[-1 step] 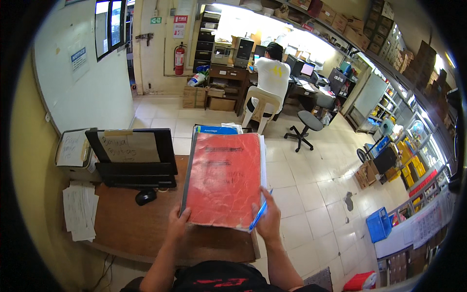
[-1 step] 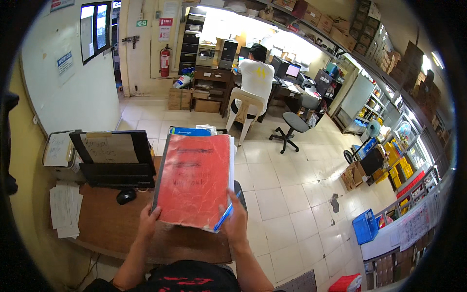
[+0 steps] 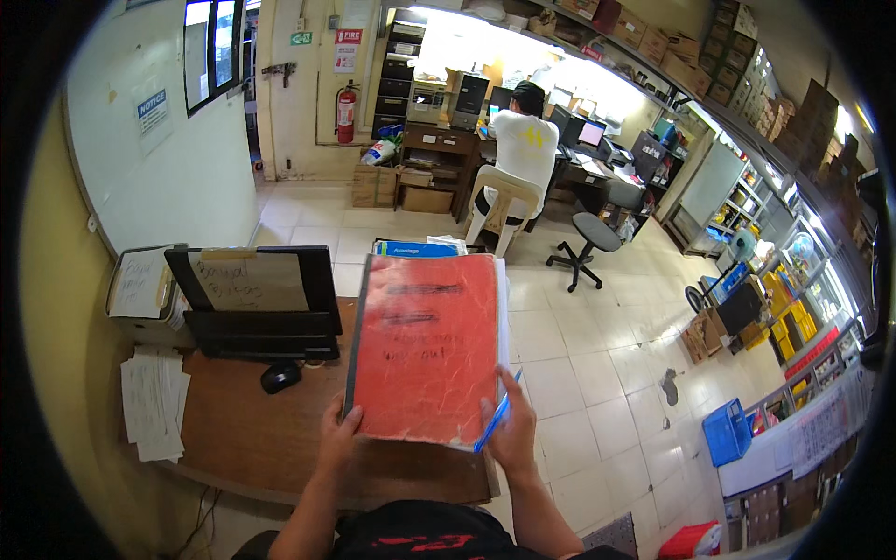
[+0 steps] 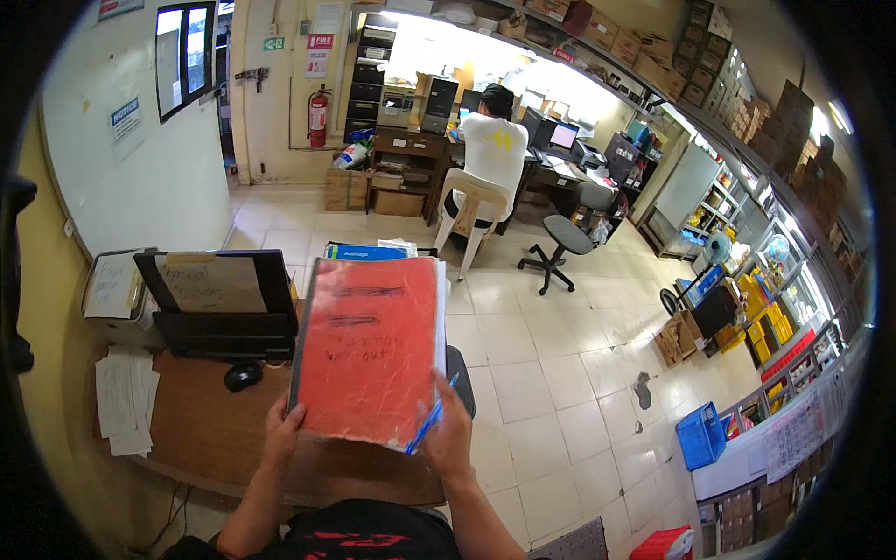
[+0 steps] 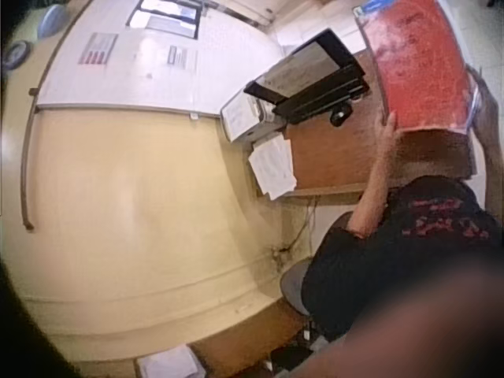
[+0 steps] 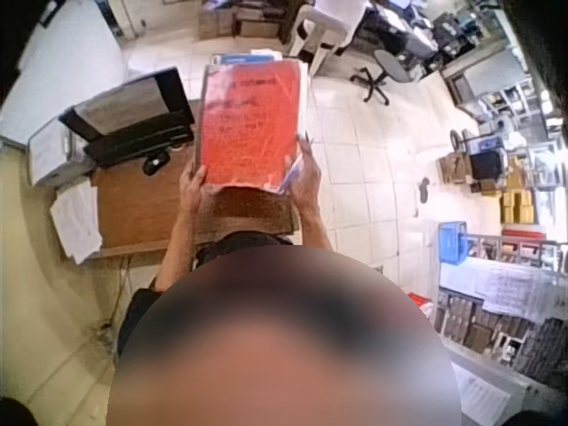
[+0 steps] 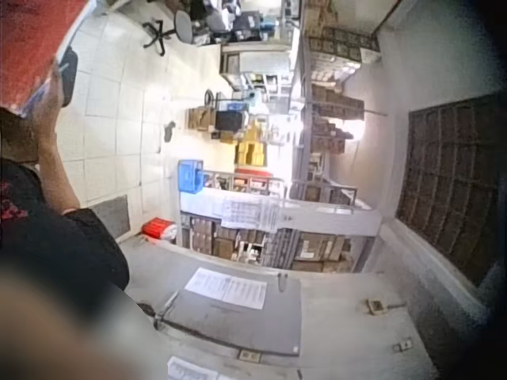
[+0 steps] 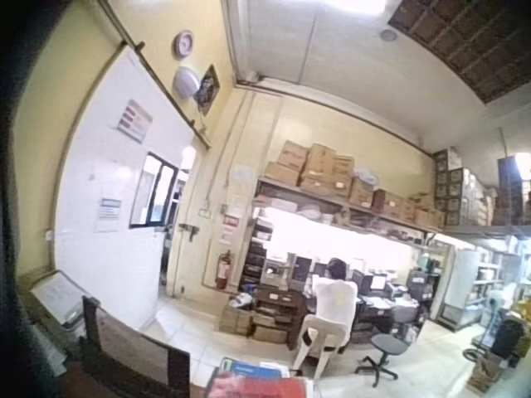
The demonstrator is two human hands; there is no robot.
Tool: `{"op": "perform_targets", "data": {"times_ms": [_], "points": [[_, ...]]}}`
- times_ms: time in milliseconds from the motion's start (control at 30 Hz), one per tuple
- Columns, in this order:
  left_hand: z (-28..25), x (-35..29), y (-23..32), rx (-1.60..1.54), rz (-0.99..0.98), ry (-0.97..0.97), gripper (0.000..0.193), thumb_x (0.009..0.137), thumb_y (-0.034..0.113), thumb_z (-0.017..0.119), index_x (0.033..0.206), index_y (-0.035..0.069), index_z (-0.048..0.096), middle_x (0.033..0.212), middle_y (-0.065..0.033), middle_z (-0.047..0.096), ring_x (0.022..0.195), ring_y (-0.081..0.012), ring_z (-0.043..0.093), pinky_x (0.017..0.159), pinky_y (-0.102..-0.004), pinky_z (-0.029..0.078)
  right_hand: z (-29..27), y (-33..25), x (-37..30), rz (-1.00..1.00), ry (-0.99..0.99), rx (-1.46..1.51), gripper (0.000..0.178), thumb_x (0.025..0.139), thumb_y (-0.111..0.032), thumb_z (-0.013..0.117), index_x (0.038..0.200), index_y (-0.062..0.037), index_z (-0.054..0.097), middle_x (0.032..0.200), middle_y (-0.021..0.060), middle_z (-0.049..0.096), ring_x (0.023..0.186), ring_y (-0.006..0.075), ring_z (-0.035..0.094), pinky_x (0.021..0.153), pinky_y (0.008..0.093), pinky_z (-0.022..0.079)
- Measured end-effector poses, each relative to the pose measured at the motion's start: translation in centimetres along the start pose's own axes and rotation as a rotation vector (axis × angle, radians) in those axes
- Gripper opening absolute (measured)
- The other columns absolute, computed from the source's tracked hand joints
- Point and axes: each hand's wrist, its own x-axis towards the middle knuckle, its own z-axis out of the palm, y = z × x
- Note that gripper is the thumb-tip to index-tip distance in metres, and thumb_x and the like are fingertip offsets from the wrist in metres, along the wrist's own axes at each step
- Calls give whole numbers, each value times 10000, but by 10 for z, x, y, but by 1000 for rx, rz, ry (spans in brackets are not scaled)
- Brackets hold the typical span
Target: The person writes on a document at a desk, then walks to a storage shelf to retrieve a plastic bag. They place a bundle of spaghetti into the bag, weigh it on a scale, and place the bagged pasta into a cardboard box.
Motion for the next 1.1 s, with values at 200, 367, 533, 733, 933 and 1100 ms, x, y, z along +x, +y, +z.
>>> {"op": "perform_targets", "data": {"times_ms": [200,367,533,733,933,1100], "points": [[-32,-63,-31,-640,174,102,415,981,40,524,1391,24,461,1362,-137,556,1282,-262,538,1087,-454,452,29,-11,-50,160,-65,290,670,932,-216,676,1471,57,387,1398,229,531,1271,263,538,1058,390,430],[-75,-98,-32,-675,120,92,436,960,61,584,1382,42,476,1406,-142,536,1271,-294,557,1059,-503,483,39,-30,-51,345,-290,833,513,958,-221,679,1385,16,522,1299,142,610,1160,206,591,980,360,477],[-92,-121,-43,-1181,147,59,658,973,325,592,1523,60,346,1554,-157,380,1411,-360,390,1166,-517,330,69,-65,-47,333,-828,509,210,988,-201,649,1036,-4,703,862,82,707,840,143,659,747,331,537],[-70,-148,-98,-924,104,332,589,1004,213,552,1522,63,317,1486,-157,444,1373,-344,440,1129,-516,386,135,-86,-51,-227,-976,261,325,971,-303,639,1159,-38,614,918,233,691,843,401,683,694,475,523],[-150,-184,-115,-638,63,555,518,1017,167,532,1467,-12,346,1403,-201,510,1229,-346,582,1020,-487,499,126,-38,-72,-239,-1047,146,396,966,-349,612,1259,-83,598,986,226,697,934,427,667,796,506,524],[-147,-218,-124,-592,-165,572,570,987,111,556,1483,-22,309,1431,-204,491,1269,-344,554,1061,-495,469,89,26,-92,-62,-1036,-65,334,963,-314,608,1200,-82,645,987,222,699,925,418,673,802,502,530]]}}
